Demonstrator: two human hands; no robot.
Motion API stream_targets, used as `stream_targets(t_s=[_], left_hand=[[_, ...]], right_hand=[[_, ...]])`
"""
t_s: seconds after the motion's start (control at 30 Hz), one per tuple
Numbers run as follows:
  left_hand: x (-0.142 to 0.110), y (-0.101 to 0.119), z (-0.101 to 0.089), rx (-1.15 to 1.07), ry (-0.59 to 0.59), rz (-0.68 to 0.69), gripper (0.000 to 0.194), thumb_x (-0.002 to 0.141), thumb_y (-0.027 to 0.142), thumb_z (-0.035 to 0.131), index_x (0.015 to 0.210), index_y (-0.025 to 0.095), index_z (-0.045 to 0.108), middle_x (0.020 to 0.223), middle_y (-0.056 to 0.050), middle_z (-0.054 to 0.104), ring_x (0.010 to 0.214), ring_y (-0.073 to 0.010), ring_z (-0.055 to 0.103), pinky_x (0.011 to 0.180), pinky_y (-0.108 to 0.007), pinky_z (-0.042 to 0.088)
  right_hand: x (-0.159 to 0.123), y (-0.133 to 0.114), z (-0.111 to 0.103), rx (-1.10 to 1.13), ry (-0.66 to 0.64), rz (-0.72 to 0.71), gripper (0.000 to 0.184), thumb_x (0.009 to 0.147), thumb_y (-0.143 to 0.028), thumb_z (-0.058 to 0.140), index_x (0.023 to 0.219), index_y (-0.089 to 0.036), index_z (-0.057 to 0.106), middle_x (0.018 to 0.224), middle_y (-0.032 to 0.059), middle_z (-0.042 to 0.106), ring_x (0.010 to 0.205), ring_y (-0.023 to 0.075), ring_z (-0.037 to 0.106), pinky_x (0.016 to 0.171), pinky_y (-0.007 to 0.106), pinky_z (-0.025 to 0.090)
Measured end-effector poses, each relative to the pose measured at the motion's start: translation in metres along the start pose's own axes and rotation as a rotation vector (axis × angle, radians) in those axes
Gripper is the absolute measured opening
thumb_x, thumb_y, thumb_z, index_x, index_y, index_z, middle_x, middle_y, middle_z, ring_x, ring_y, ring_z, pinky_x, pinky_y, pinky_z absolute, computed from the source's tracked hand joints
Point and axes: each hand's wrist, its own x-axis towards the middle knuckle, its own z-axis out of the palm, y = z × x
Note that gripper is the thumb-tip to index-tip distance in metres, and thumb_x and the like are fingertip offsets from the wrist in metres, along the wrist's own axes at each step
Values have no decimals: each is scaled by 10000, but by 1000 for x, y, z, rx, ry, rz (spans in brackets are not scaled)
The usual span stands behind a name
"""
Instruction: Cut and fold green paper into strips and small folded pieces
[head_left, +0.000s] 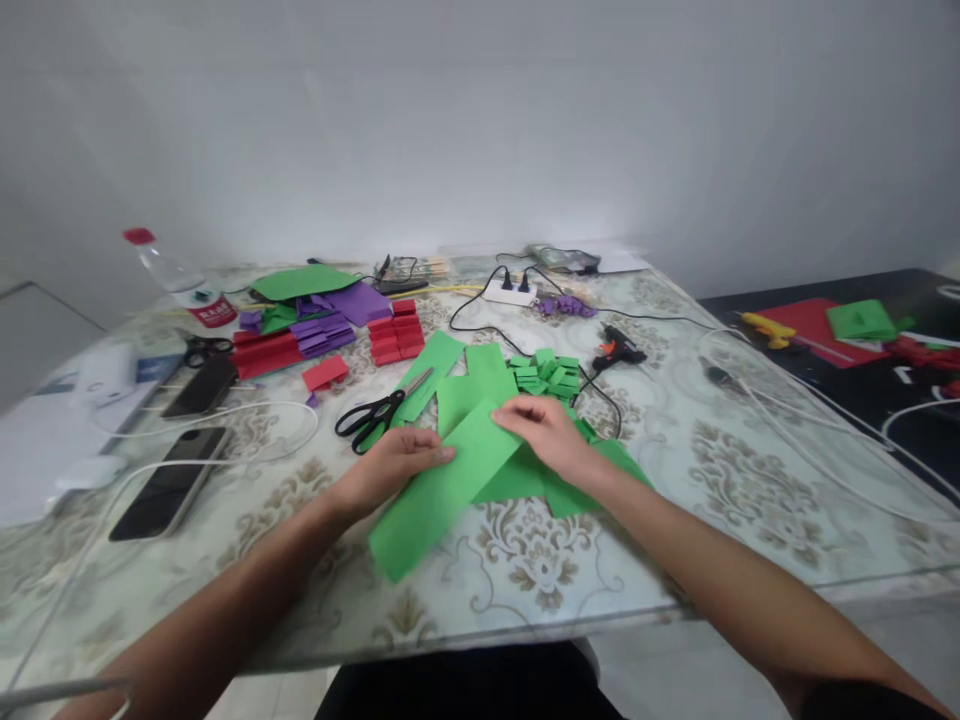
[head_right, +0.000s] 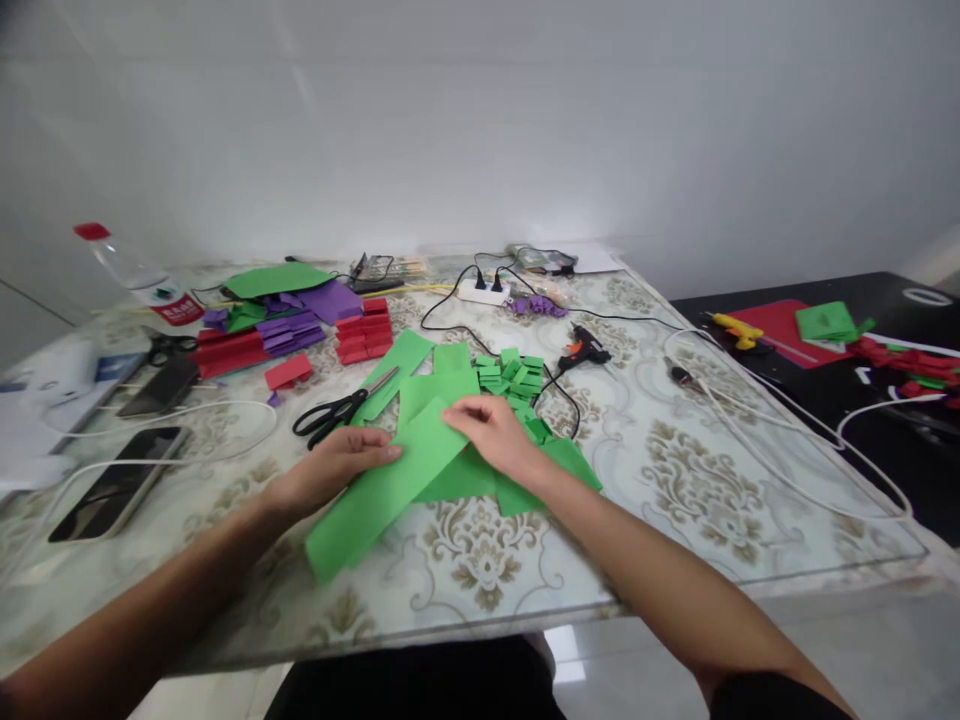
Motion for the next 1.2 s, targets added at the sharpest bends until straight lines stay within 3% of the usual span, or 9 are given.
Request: stream_targets(t_s=[0.17, 0.3, 0.4, 0.5, 0.53, 0.6, 0.8, 1.03, 1.2], left_hand=[[7, 8, -29, -86, 91, 76, 391, 656, 446, 927, 733, 106, 752, 704, -51, 735, 583, -130, 626, 549, -210, 471], [14, 8, -45, -169, 252, 167, 379, 667, 434, 912, 794, 129, 725, 656, -2, 703, 526, -105, 601, 498, -185, 459], [17, 7, -49, -230, 324, 218, 389, 681, 443, 888, 856, 139, 721, 703, -6, 721, 564, -115, 634, 546, -198, 515], [15, 8, -46, -238, 283, 201, 378, 679, 408, 896, 857, 115, 738, 743, -44, 746, 611, -138, 671, 587, -213, 540], [13, 8, -42, -232, 252, 185, 377, 678, 397, 901, 858, 103, 748, 746, -59, 752, 622, -151, 682, 594, -222, 545], [10, 7, -33, -216, 181, 153, 383, 678, 386, 909, 873, 89, 765, 750, -79, 761, 647, -185, 704, 618, -254, 562], [1, -4, 4, -50, 30, 177, 364, 724, 441, 879, 856, 127, 748, 798, -41, 761, 692, -178, 688, 659, -263, 557], [-1, -1, 3, 18, 62, 211, 452, 783, 568, 795, 759, 138, 657, 598, -8, 671, 504, -145, 619, 484, -245, 504], [-3, 1, 2, 105, 33, 262, 475, 841, 569, 749, 677, 151, 593, 587, -25, 675, 492, -119, 597, 510, -237, 495]], right_hand=[[18, -2, -22, 58, 164, 11, 320, 754, -526, 741, 767, -210, 689, 708, 0, 603, 684, 179, 544, 561, 272, 468], [16, -1, -20, 69, 71, 48, 353, 766, -524, 718, 651, -220, 579, 594, -35, 535, 591, 144, 519, 557, 260, 495], [8, -6, -20, 38, -198, 139, 399, 724, -510, 771, 585, -198, 565, 534, -29, 570, 527, 129, 556, 555, 259, 498], [2, -16, -24, -49, -606, 263, 384, 611, -461, 892, 646, -144, 678, 588, 19, 662, 536, 154, 614, 535, 268, 494], [0, -18, -24, -123, -802, 286, 386, 684, -485, 861, 674, -146, 677, 607, 6, 653, 556, 135, 600, 546, 251, 476], [-3, -20, -19, -214, -934, 234, 459, 794, -530, 790, 617, -173, 563, 560, -54, 518, 526, 85, 479, 509, 219, 372], [-21, -4, 24, -68, -514, 147, 561, 788, -607, 783, 633, -205, 423, 579, -95, 289, 520, 72, 283, 475, 241, 203], [-28, -6, 24, 152, -381, 305, 481, 746, -620, 801, 875, -167, 702, 757, 11, 686, 624, 158, 610, 614, 288, 494], [-27, -10, 23, 177, -308, 336, 452, 714, -571, 840, 843, -153, 727, 791, 34, 721, 649, 163, 636, 608, 276, 503]])
